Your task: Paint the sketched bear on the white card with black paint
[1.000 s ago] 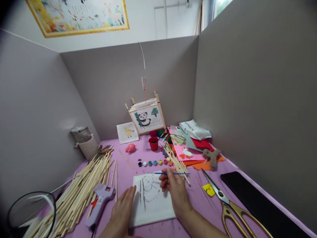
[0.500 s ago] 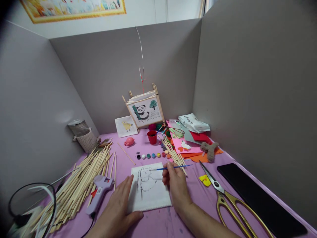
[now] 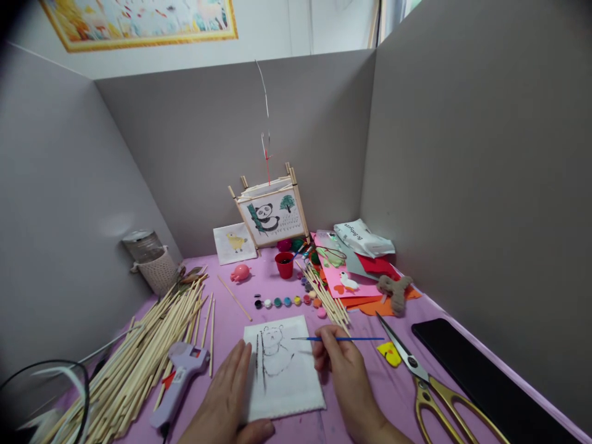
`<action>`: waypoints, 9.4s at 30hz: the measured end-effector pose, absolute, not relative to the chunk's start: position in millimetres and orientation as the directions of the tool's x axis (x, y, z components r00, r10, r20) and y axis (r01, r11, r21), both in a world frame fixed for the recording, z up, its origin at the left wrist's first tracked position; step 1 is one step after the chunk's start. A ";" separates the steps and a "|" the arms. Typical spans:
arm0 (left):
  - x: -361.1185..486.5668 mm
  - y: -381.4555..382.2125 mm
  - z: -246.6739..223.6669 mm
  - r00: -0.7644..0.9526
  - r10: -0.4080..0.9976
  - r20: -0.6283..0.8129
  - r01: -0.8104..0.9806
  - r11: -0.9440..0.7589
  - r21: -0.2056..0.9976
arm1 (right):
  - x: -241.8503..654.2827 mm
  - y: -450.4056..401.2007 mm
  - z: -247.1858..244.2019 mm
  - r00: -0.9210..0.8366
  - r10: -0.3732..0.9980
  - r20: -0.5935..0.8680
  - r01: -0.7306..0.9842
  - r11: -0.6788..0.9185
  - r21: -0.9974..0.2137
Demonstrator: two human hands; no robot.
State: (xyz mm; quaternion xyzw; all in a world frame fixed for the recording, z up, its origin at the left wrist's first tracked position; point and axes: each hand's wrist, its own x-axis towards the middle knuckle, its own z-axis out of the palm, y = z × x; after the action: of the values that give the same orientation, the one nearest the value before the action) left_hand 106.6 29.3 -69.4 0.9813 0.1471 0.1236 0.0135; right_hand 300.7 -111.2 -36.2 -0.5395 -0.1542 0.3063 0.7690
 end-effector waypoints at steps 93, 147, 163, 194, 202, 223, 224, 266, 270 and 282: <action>111.2 5.4 -57.4 0.840 0.496 0.218 0.472 -0.868 0.157 | 292.5 -119.7 -42.3 0.739 0.653 0.166 0.268 -0.058 -0.962; 112.7 3.1 -46.5 0.841 0.523 0.139 0.499 -0.849 0.176 | 291.7 -121.8 -41.6 0.710 0.683 0.170 0.300 -0.076 -0.951; 115.1 0.9 -37.8 0.838 0.542 0.062 0.524 -0.831 0.186 | 291.3 -122.0 -42.7 0.730 0.664 0.164 0.303 -0.100 -0.948; 115.1 1.4 -37.7 0.838 0.542 0.056 0.523 -0.830 0.193 | 290.6 -123.3 -41.9 0.713 0.677 0.181 0.323 -0.088 -0.942; 115.1 2.0 -39.2 0.840 0.540 0.062 0.521 -0.833 0.187 | 289.5 -124.5 -39.1 0.693 0.702 0.163 0.312 -0.087 -0.946; 116.5 0.5 -36.1 0.831 0.556 0.033 0.540 -0.819 0.194 | 288.9 -124.0 -40.2 0.680 0.707 0.193 0.367 -0.101 -0.925; 116.7 0.5 -35.8 0.831 0.556 0.027 0.542 -0.819 0.191 | 289.0 -124.0 -40.3 0.684 0.703 0.193 0.367 -0.103 -0.925; 116.8 0.7 -33.0 0.834 0.552 0.020 0.538 -0.820 0.196 | 289.1 -123.7 -40.1 0.662 0.722 0.200 0.366 -0.078 -0.927; 116.0 0.7 -35.2 0.836 0.547 0.033 0.531 -0.824 0.199 | 288.9 -123.3 -39.9 0.660 0.723 0.205 0.392 -0.098 -0.915; 117.2 -0.5 -30.4 0.827 0.562 0.020 0.545 -0.810 0.216 | 288.1 -123.4 -38.7 0.661 0.718 0.218 0.394 -0.085 -0.915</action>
State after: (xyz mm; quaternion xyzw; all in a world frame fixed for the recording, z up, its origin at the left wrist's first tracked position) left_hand 117.2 -0.5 -30.4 0.9505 0.2910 0.0414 0.1008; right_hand 288.1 -123.4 -38.7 -0.7219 -0.3849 0.1454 0.5563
